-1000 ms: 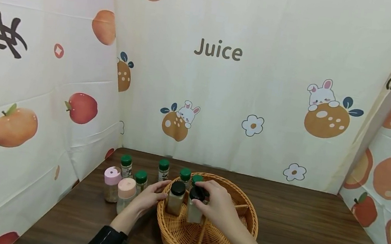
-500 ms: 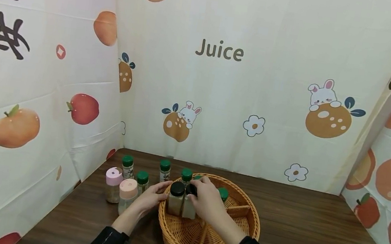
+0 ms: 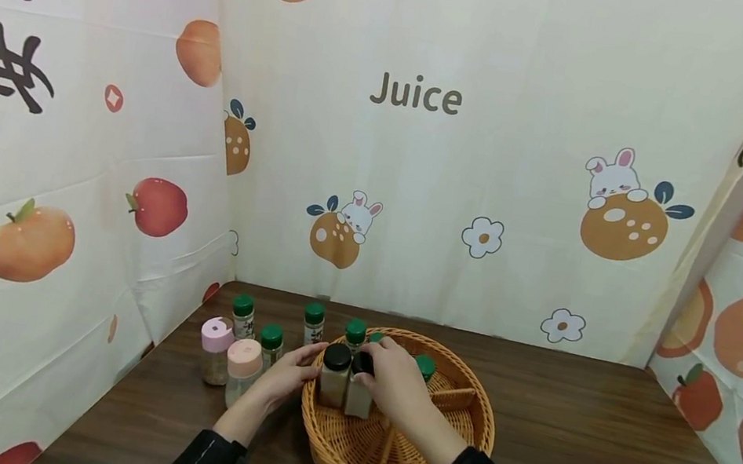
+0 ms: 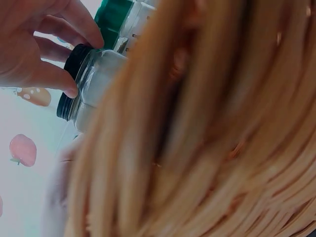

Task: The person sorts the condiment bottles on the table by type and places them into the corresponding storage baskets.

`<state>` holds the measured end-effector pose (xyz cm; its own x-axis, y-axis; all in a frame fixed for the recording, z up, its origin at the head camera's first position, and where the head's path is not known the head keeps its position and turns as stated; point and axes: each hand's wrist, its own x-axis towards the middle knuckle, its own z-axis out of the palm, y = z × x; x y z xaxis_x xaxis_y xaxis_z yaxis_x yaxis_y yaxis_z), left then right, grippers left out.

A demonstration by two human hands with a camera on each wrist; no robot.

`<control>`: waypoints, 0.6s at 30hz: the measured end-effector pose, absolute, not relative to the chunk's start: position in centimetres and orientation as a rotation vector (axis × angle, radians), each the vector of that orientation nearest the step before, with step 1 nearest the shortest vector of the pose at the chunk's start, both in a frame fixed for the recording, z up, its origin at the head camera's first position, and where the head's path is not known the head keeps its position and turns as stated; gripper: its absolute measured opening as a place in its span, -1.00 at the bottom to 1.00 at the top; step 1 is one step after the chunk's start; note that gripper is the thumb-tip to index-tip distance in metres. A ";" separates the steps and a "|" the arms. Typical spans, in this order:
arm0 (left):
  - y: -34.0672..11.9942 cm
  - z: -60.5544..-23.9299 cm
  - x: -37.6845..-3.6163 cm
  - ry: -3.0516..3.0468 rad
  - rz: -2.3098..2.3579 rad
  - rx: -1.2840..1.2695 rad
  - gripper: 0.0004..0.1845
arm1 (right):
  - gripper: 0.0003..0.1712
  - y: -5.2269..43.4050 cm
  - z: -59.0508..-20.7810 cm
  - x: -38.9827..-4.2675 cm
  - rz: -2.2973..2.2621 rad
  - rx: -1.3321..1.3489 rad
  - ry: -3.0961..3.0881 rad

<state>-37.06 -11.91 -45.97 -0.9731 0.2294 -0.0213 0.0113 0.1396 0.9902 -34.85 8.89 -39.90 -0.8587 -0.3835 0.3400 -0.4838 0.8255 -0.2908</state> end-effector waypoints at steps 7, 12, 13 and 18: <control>-12.0 -46.0 -36.9 2.225 1.957 0.264 -0.40 | -0.50 9.0 -39.4 -34.8 0.499 0.692 -2.698; -12.0 -46.0 -36.9 2.221 1.969 0.265 -0.41 | -0.54 9.0 -38.6 -34.8 0.525 0.695 -2.675; -11.9 -46.0 -36.9 2.223 1.971 0.266 -0.41 | -0.54 9.0 -38.5 -34.8 0.546 0.687 -2.683; -11.8 -46.0 -36.8 2.226 1.984 0.273 -0.42 | -0.55 8.9 -37.8 -34.9 0.601 0.698 -2.667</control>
<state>-36.84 -11.81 -45.97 -0.9726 0.2323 0.0109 0.0375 0.1103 0.9932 -34.85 8.92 -37.83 -0.8298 -0.3890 0.4002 -0.5231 0.7921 -0.3145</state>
